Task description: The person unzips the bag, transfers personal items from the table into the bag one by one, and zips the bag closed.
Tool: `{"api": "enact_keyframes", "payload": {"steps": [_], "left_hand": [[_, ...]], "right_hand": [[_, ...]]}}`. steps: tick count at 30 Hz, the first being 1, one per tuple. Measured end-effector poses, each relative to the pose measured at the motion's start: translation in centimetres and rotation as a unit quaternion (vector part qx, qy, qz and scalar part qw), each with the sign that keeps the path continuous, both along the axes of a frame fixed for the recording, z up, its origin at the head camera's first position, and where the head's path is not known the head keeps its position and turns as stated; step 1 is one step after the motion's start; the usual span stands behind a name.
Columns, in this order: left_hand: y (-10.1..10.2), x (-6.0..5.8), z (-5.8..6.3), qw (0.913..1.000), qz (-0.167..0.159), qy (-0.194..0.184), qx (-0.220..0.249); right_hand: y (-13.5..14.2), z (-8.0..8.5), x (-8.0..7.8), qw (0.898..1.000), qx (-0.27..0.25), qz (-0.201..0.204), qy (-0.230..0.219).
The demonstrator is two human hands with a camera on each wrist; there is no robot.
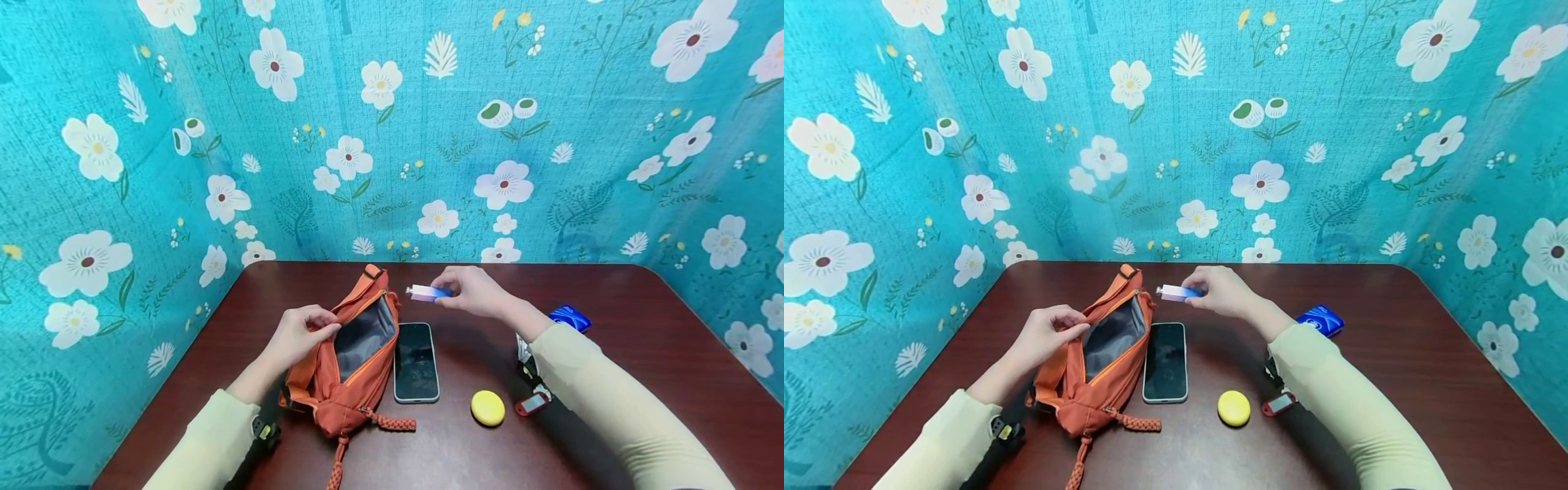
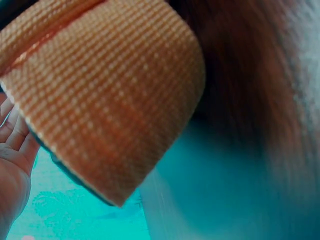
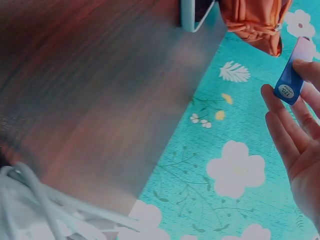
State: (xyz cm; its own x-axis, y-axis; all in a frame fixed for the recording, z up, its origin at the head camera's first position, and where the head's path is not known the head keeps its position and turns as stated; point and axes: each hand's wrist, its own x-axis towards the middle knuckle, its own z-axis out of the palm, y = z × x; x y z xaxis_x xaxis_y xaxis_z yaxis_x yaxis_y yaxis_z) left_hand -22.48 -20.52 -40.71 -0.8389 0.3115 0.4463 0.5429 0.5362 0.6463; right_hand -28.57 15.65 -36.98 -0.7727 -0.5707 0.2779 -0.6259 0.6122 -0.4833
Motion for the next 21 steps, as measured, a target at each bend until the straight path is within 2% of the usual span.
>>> {"api": "enact_keyframes", "payload": {"steps": [9,14,21], "left_hand": [[0.0,0.3,0.2,1.0000,0.001,0.007,-0.002],[0.2,0.1,0.2,1.0000,-0.001,0.006,-0.005],[0.3,0.2,0.3,0.9999,0.003,-0.008,-0.008]], "right_hand": [[-0.6,0.9,0.7,0.999,0.001,0.033,0.020],[-1.5,1.2,1.3,0.999,-0.015,0.043,0.005],[-3.3,0.4,1.6,0.998,-0.023,0.060,-0.007]]}}
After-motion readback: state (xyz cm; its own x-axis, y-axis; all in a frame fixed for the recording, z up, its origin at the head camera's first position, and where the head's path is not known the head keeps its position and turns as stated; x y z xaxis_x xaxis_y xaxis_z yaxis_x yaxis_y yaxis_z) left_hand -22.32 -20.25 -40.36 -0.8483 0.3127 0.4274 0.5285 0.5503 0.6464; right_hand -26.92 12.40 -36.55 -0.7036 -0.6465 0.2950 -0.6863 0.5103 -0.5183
